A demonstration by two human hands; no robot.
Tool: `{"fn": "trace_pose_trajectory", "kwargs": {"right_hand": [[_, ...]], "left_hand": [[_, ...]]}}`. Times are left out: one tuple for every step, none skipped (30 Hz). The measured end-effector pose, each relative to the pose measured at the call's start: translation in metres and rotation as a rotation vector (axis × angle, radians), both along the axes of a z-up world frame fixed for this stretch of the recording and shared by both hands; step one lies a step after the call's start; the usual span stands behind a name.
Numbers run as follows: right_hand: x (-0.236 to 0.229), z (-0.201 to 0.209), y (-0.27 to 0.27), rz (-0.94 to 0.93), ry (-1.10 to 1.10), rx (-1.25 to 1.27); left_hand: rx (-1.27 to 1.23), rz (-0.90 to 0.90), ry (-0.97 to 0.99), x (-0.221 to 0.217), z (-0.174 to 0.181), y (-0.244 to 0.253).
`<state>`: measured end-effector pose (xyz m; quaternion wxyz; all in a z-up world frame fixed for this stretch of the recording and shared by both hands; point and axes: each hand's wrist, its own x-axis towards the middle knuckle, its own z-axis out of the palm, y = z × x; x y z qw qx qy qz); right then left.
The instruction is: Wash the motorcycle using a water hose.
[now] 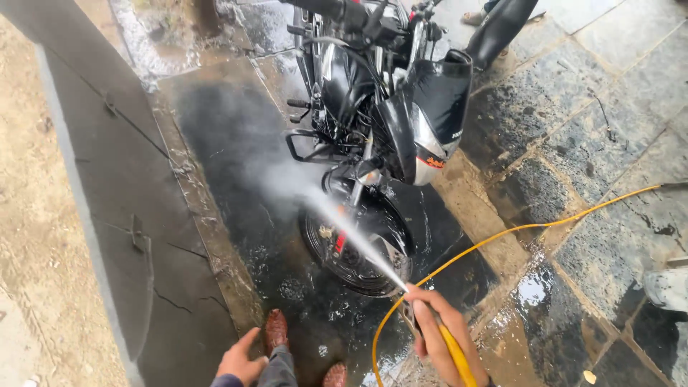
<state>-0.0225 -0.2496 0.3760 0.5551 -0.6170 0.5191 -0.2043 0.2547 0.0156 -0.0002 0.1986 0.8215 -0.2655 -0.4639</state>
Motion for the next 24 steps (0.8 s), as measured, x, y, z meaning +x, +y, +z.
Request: {"fn": "trace_pose_trajectory", "kwargs": {"right_hand": [[0.02, 0.013, -0.002, 0.017, -0.007, -0.023], [0.041, 0.026, -0.004, 0.034, -0.013, -0.047], [0.061, 0.037, -0.007, 0.031, -0.014, -0.046], [0.081, 0.047, -0.01, 0.042, -0.041, -0.165], [0.102, 0.055, -0.013, 0.051, -0.067, -0.29], [0.125, 0.057, -0.018, 0.047, -0.068, -0.294], [0.147, 0.059, -0.022, 0.102, -0.049, -0.418], [0.17, 0.061, -0.027, 0.156, -0.029, -0.541], [0.189, 0.056, -0.03, 0.156, -0.023, -0.541], [0.208, 0.051, -0.033, 0.157, 0.009, -0.462], [0.227, 0.047, -0.037, 0.163, 0.037, -0.385], [0.235, 0.041, -0.037, 0.168, 0.04, -0.389], [0.245, 0.034, -0.037, 0.166, 0.058, -0.354], [0.255, 0.027, -0.037, 0.164, 0.075, -0.32], [0.257, 0.012, -0.037, 0.17, 0.077, -0.319], [0.258, -0.003, -0.037, 0.18, 0.04, -0.529], [0.26, -0.019, -0.037, 0.188, 0.003, -0.735], [0.264, -0.031, -0.036, 0.19, 0.006, -0.731], [0.268, -0.042, -0.036, 0.153, 0.069, -0.728], [0.272, -0.053, -0.036, 0.117, 0.132, -0.723], [0.276, -0.061, -0.037, 0.118, 0.138, -0.721], [0.28, -0.068, -0.037, 0.114, 0.166, -0.637], [0.283, -0.076, -0.035, 0.111, 0.193, -0.549], [0.287, -0.076, -0.035, 0.113, 0.199, -0.542]], "left_hand": [[-0.08, 0.097, -0.092, 0.018, 0.006, 0.002], [-0.159, 0.194, -0.183, 0.036, 0.011, 0.004], [-0.159, 0.191, -0.184, 0.05, 0.034, 0.002], [-0.29, 0.306, -0.273, 0.065, 0.056, -0.001], [-0.425, 0.424, -0.361, 0.081, 0.076, -0.005], [-0.43, 0.421, -0.361, 0.098, 0.1, -0.01], [-0.547, 0.465, -0.562, 0.113, 0.126, -0.014], [-0.661, 0.509, -0.766, 0.128, 0.151, -0.017], [-0.66, 0.51, -0.76, 0.149, 0.149, -0.015], [-0.625, 0.482, -0.894, 0.17, 0.147, -0.013], [-0.589, 0.456, -1.029, 0.189, 0.145, -0.011], [-0.589, 0.462, -1.026, 0.205, 0.143, -0.01], [-0.335, 0.466, -1.145, 0.221, 0.142, -0.007], [-0.074, 0.463, -1.25, 0.237, 0.141, -0.005], [-0.069, 0.467, -1.247, 0.249, 0.124, -0.003], [-0.017, 0.57, -1.13, 0.261, 0.106, -0.001], [0.035, 0.663, -1.007, 0.273, 0.088, 0.001], [0.04, 0.661, -1.004, 0.278, 0.085, 0.004], [-0.014, 0.739, -0.787, 0.283, 0.083, 0.004], [-0.067, 0.808, -0.568, 0.288, 0.08, 0.005], [-0.063, 0.807, -0.563, 0.287, 0.087, 0.0], [-0.01, 0.8, -0.526, 0.286, 0.094, -0.004], [0.046, 0.793, -0.491, 0.283, 0.103, -0.004], [0.055, 0.791, -0.488, 0.283, 0.107, -0.006]]}}
